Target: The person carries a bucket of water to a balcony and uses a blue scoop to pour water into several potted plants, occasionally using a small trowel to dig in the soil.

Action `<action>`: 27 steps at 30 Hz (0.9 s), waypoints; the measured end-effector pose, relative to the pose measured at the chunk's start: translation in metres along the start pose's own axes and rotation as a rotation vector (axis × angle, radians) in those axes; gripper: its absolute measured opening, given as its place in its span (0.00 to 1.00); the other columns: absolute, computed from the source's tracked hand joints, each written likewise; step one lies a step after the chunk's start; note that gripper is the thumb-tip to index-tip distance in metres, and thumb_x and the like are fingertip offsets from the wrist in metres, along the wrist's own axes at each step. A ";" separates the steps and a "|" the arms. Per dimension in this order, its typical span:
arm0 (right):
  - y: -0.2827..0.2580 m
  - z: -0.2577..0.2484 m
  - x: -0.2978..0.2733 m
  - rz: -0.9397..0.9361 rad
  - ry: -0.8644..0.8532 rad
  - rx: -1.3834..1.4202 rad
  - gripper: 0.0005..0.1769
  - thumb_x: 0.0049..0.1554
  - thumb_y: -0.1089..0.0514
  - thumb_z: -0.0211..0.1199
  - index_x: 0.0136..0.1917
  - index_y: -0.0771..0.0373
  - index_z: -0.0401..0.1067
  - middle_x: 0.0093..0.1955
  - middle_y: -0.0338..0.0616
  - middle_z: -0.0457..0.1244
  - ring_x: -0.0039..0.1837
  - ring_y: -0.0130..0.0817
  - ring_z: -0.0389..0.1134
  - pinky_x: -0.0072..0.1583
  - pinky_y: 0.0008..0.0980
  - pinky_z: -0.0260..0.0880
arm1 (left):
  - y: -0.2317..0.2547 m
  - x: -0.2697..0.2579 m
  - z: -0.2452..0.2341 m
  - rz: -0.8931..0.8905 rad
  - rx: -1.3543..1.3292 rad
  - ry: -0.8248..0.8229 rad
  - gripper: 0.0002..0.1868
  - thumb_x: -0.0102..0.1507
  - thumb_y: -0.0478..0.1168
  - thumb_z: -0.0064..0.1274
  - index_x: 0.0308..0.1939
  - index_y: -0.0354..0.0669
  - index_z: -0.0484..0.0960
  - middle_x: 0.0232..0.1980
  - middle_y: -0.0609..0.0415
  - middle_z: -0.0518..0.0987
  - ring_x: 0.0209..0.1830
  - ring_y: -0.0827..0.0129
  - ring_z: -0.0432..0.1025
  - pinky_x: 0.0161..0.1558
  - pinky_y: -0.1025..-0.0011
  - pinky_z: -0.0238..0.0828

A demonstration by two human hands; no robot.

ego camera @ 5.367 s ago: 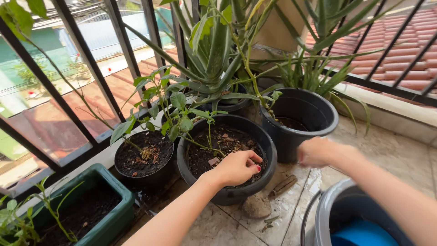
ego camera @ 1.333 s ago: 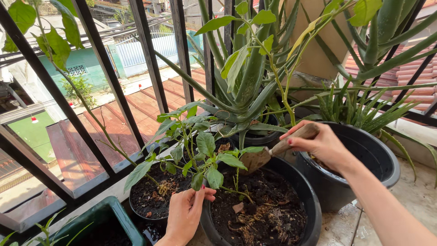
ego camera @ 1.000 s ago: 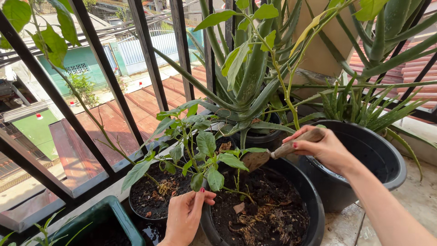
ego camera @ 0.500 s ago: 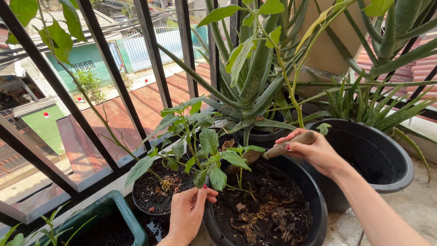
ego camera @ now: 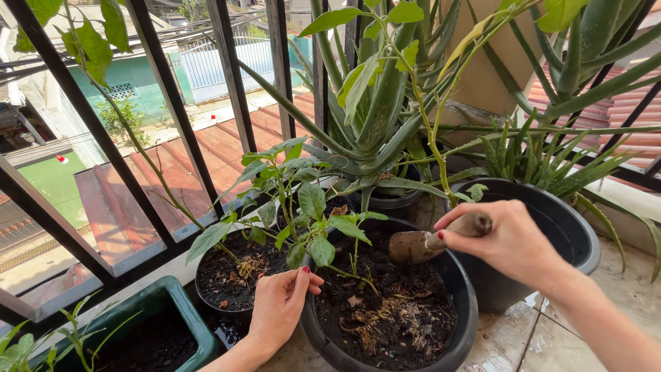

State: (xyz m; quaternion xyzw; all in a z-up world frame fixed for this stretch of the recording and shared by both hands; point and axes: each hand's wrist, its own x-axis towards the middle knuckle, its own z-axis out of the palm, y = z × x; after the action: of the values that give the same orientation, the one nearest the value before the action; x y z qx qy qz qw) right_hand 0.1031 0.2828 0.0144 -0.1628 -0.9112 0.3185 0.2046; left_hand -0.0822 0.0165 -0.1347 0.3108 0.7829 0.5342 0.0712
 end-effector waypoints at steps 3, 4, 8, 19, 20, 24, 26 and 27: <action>-0.025 -0.025 -0.009 0.063 0.049 -0.181 0.10 0.49 0.53 0.74 0.41 0.60 0.85 0.30 0.41 0.70 0.31 0.25 0.68 0.38 0.28 0.68 | 0.004 -0.002 -0.002 0.032 0.019 -0.006 0.21 0.68 0.46 0.46 0.34 0.39 0.91 0.24 0.55 0.87 0.16 0.76 0.71 0.24 0.73 0.66; -0.031 -0.020 -0.012 0.074 0.036 -0.195 0.11 0.49 0.52 0.74 0.41 0.61 0.84 0.30 0.41 0.70 0.31 0.25 0.68 0.38 0.28 0.68 | 0.005 -0.001 -0.003 0.050 0.030 -0.020 0.20 0.68 0.46 0.45 0.35 0.39 0.91 0.24 0.55 0.87 0.17 0.76 0.73 0.25 0.73 0.67; -0.038 -0.009 -0.025 0.091 0.036 -0.213 0.13 0.50 0.49 0.73 0.40 0.61 0.84 0.30 0.41 0.73 0.31 0.26 0.71 0.39 0.29 0.70 | 0.015 0.006 -0.003 0.053 0.072 -0.086 0.21 0.69 0.46 0.44 0.36 0.39 0.91 0.26 0.54 0.87 0.19 0.70 0.74 0.27 0.70 0.68; -0.046 -0.022 -0.027 0.231 0.072 -0.255 0.15 0.51 0.48 0.74 0.41 0.62 0.84 0.29 0.46 0.71 0.30 0.29 0.69 0.39 0.32 0.69 | 0.041 0.001 0.009 0.093 -0.085 -0.196 0.22 0.69 0.46 0.44 0.36 0.35 0.89 0.28 0.51 0.88 0.22 0.71 0.77 0.29 0.71 0.72; -0.046 -0.032 -0.024 0.273 0.052 -0.272 0.14 0.52 0.49 0.74 0.42 0.62 0.85 0.30 0.46 0.71 0.31 0.29 0.68 0.39 0.33 0.68 | 0.039 0.000 0.009 0.090 -0.093 -0.212 0.22 0.69 0.47 0.45 0.35 0.35 0.89 0.27 0.50 0.88 0.22 0.72 0.78 0.29 0.71 0.73; -0.035 -0.032 -0.026 -0.119 -0.329 0.009 0.09 0.52 0.51 0.74 0.42 0.58 0.84 0.33 0.34 0.74 0.35 0.14 0.68 0.38 0.22 0.71 | 0.026 -0.001 -0.002 0.213 -0.048 -0.171 0.22 0.69 0.47 0.44 0.35 0.35 0.89 0.27 0.52 0.87 0.22 0.73 0.79 0.27 0.71 0.72; -0.028 -0.013 -0.041 0.000 -0.428 -0.004 0.09 0.51 0.55 0.77 0.43 0.60 0.83 0.29 0.41 0.64 0.33 0.20 0.58 0.36 0.27 0.62 | 0.025 0.003 -0.010 0.184 0.008 -0.164 0.23 0.68 0.48 0.43 0.35 0.37 0.90 0.26 0.53 0.87 0.17 0.69 0.75 0.25 0.69 0.68; -0.027 -0.006 -0.046 0.056 -0.475 -0.010 0.10 0.50 0.57 0.79 0.43 0.62 0.82 0.27 0.45 0.59 0.32 0.23 0.53 0.35 0.29 0.57 | 0.025 0.004 -0.013 0.181 0.026 -0.157 0.23 0.68 0.48 0.43 0.35 0.37 0.90 0.26 0.53 0.87 0.17 0.69 0.74 0.25 0.69 0.68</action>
State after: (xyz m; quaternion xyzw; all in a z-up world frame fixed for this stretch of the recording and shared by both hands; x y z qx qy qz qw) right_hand 0.1406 0.2461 0.0237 -0.1095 -0.9304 0.3488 -0.0255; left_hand -0.0813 0.0143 -0.1062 0.4221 0.7504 0.5023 0.0800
